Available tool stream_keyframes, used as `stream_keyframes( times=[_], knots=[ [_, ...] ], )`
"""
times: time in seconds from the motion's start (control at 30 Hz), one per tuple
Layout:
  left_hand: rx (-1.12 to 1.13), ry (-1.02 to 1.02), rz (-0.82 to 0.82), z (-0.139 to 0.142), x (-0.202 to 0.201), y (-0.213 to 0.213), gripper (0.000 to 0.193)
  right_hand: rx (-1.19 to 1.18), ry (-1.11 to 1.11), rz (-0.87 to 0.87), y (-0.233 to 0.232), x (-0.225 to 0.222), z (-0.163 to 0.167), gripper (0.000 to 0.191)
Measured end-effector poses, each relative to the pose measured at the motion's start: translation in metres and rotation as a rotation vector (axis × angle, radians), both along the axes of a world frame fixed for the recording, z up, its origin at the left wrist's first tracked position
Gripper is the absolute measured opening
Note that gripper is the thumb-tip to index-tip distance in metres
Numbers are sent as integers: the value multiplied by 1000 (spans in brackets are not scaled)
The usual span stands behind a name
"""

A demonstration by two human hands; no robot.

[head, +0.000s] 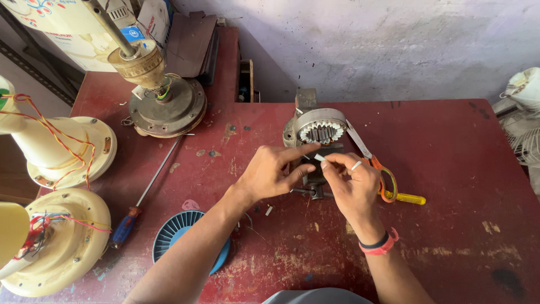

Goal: The person uses orange-handled scissors to cut small white plastic tubes and inserts them into the slots of a motor stator held in a bench vise. The person repeatedly cuts and inserts the tubes into different slots of the stator.

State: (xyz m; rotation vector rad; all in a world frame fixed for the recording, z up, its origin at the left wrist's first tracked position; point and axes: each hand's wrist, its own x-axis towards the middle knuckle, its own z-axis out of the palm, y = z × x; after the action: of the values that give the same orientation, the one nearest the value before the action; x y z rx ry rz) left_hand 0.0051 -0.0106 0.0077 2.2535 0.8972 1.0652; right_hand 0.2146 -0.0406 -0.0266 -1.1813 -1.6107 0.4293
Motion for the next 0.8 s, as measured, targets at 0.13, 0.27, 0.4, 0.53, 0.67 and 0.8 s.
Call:
stream_keyframes(
  times=[0.13,0.27,0.4,0.53,0.67,0.8],
  knots=[
    [95,-59,-39,-9,4,1,26,-81,-18,78,-6,1,9,9],
    [64,-100,-1,-16,7,2,18,-73,-42,128,-5,1,16,11],
    [52,-103,2,-19,8,4,13,-124,-33,110,-6,-1,16,12],
    [-14,-160,21,-19,11,2,10,-120,-30,131,-5,0,14,13],
    [-65,-164,42,-18,12,-2,10,-139,-24,150,-4,0,14,13],
    [-54,-151,60,-16,15,-3,10,-46,-71,112,-4,-1,16,13]
  ],
)
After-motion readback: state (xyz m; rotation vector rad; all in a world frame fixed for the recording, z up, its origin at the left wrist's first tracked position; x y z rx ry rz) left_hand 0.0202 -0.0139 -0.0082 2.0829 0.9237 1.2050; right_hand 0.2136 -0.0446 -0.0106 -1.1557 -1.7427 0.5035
